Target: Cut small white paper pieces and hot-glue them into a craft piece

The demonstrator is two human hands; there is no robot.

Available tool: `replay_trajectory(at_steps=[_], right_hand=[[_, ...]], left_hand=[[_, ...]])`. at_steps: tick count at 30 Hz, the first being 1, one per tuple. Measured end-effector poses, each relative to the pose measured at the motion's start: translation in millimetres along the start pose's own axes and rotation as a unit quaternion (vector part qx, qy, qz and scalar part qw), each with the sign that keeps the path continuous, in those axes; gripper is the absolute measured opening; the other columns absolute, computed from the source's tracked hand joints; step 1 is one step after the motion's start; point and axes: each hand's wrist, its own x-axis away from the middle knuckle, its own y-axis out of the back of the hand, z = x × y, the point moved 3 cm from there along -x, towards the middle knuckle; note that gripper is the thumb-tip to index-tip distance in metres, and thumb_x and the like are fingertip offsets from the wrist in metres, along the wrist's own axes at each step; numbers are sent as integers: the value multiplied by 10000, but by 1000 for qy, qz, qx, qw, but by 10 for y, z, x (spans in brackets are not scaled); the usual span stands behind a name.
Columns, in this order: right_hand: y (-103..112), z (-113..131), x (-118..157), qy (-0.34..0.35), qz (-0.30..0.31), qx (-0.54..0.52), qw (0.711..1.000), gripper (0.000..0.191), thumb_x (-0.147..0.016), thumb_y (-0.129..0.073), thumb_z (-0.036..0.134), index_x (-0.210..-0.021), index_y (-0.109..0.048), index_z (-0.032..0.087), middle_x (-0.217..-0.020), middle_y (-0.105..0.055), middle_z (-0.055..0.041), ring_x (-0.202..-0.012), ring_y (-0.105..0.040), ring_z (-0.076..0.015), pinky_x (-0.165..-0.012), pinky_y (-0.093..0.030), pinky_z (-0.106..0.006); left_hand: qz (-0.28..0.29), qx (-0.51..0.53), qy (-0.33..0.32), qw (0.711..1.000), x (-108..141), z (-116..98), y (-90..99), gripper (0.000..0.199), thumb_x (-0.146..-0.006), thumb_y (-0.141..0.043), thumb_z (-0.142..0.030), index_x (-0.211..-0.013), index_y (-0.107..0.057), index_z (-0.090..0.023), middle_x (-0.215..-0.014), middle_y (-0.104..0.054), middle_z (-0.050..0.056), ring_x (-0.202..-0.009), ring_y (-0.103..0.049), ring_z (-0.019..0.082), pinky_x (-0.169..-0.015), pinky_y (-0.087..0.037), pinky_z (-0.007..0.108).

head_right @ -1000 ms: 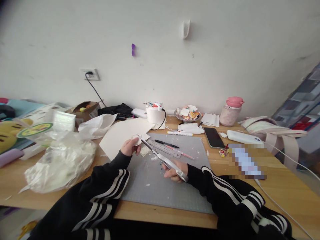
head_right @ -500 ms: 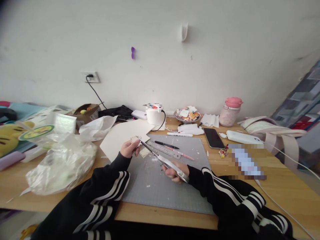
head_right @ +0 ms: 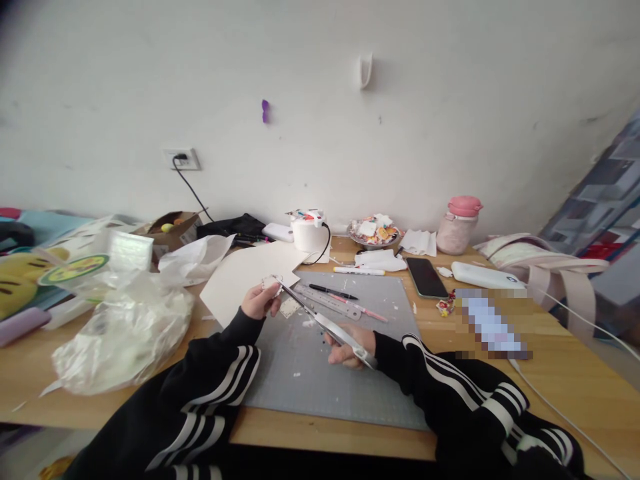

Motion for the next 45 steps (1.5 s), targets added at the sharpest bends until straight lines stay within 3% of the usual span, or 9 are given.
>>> replay_trajectory(at_steps=[24,34,41,45], right_hand=[[0,6,32,-31,-7,5,999,444,-563,-721,281,-763,-329,225,-426,-319,151,-251,-195,-3,-255,-173,-118],[-19,26,39,-19,-2,5,1000,404,-588,-703,265,-773,-346,219,-442,-315,147,-264,-210,0,-276,-158,-117],[-31,35,45,-19,-16,4,1000,450,-571,-740,314,-775,-350,215,-429,-313,150,-263,-209,2,-264,-162,-115],[-86,86,53,-14,-2,-9,1000,470,-611,-727,442,-745,-342,207,-450,-309,139,-274,-193,10,-253,-139,-118]], left_hand=[[-4,23,12,1000,11,-6,-35,387,-565,-583,-544,-461,-456,-194,-276,-422,-43,-271,-364,77,-351,-244,238],[87,4,30,996,21,63,-46,397,-620,-601,-545,-561,-572,-153,-333,-488,-15,-312,-427,98,-376,-292,238],[85,1,47,995,3,127,-72,490,-587,-601,-632,-509,-568,-149,-319,-475,-13,-299,-402,82,-362,-272,233],[88,4,52,995,-6,147,-94,511,-567,-592,-663,-531,-566,-154,-319,-469,-24,-287,-387,77,-346,-254,232]])
